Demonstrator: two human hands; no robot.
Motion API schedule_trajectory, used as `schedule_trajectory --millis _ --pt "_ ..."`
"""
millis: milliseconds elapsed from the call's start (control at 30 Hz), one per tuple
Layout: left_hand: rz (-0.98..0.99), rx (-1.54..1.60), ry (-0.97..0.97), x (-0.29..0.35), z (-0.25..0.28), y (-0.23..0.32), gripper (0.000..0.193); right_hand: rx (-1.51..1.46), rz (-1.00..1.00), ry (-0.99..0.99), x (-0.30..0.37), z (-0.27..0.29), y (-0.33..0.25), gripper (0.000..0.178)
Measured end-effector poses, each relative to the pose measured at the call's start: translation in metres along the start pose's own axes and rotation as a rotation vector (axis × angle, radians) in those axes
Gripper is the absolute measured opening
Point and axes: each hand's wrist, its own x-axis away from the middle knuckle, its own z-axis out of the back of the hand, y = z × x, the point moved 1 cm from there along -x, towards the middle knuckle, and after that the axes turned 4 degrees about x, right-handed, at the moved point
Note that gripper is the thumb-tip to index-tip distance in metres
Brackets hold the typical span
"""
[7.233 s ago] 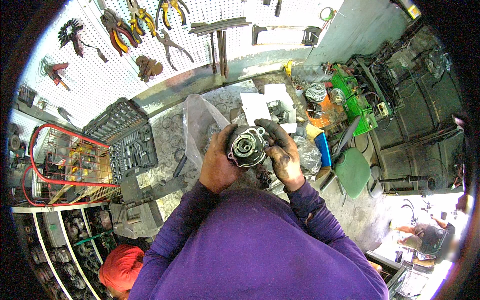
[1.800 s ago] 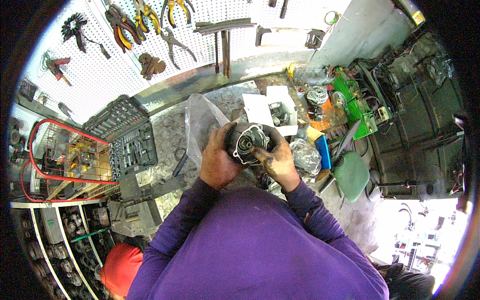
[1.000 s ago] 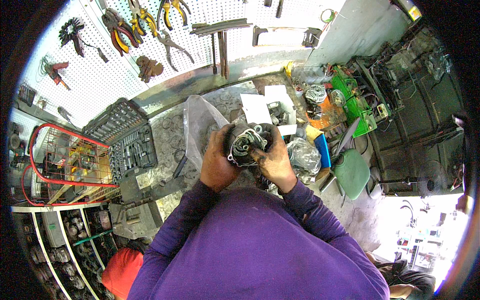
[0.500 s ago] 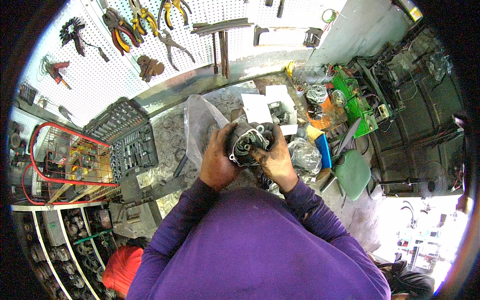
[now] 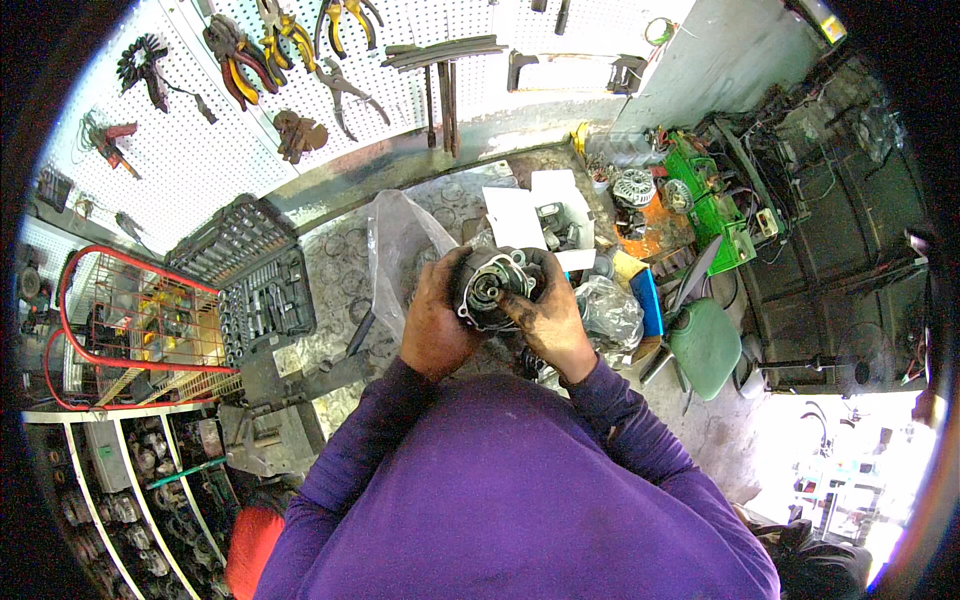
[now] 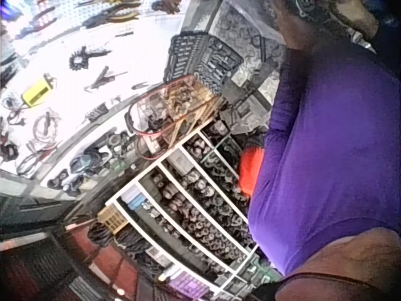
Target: The person holds a cylindrical metal housing and repeatedly inserts and removes a smaller cylindrical component with internal gears. They rotate the assembly to view different angles and compare it with another similar housing. The person continues to manipulate the parts without using tools.
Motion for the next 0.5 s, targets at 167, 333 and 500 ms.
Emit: schedule_trajectory --millis 167,333,500 --pt "0.008 -0.004 -0.001 0.0012 -0.0015 -0.0029 0.095 -0.065 -0.017 0.004 0.0002 -0.0017 -0.0030 0.058" --pt "0.021 0.001 0.008 0.0005 -0.0025 -0.0055 0.094 -0.057 0.024 0.018 0.0029 -0.0001 -0.0057 0.059" --pt "0.031 -0.070 0.029 -0.0023 0.0014 -0.0011 0.093 -0.264 0.005 -0.058 0.0066 0.0006 -0.0050 0.060"
